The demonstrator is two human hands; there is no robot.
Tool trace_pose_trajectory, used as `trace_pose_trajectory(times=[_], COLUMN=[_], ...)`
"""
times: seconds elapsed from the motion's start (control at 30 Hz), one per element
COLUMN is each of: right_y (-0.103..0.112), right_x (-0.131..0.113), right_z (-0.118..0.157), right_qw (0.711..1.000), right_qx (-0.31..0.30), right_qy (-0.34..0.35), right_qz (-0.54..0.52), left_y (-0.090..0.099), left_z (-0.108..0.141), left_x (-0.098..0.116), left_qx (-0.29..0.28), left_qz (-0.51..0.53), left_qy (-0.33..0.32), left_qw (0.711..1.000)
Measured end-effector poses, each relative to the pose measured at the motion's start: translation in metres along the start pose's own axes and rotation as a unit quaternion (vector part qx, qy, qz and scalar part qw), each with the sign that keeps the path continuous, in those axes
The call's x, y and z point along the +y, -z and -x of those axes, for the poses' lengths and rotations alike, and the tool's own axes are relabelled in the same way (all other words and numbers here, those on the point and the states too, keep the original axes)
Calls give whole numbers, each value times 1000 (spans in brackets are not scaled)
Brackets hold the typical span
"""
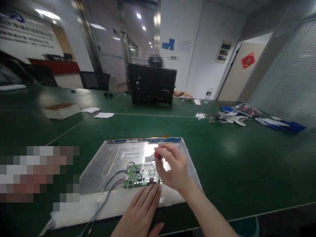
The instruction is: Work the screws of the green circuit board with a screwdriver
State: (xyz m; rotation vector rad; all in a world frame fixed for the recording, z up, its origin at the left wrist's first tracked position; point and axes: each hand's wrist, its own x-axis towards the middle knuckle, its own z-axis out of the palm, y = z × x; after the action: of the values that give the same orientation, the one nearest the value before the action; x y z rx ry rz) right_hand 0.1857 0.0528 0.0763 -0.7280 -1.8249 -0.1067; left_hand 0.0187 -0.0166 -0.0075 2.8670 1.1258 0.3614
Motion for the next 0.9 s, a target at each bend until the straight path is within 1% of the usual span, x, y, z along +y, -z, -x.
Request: trace_pose_trajectory(times=[0.1,0.3,0.43,0.6,0.73,0.9], right_y=[0,-3,-4,-2,-1,-2], right_x=[0,0,0,1,2,2], right_z=[0,0,1,1,-1,-3], right_qw=[1000,999,999,1000,1000,999], right_qx=[-12,33,21,6,10,36], right_qy=[-5,-12,-28,-30,-17,12], right_qz=[3,-9,-3,-2,4,33], left_y=[0,-1,-1,-2,-3,-3], left_z=[0,-1,-1,1,0,-1], left_x=[0,-1,-1,-1,-1,-1], left_qx=[8,-2,3,8,8,14], left_qz=[0,-12,-5,0,0,0], left_qy=[0,-8,-8,-4,-6,-9], left_qw=[1000,1000,1000,1000,1000,1000])
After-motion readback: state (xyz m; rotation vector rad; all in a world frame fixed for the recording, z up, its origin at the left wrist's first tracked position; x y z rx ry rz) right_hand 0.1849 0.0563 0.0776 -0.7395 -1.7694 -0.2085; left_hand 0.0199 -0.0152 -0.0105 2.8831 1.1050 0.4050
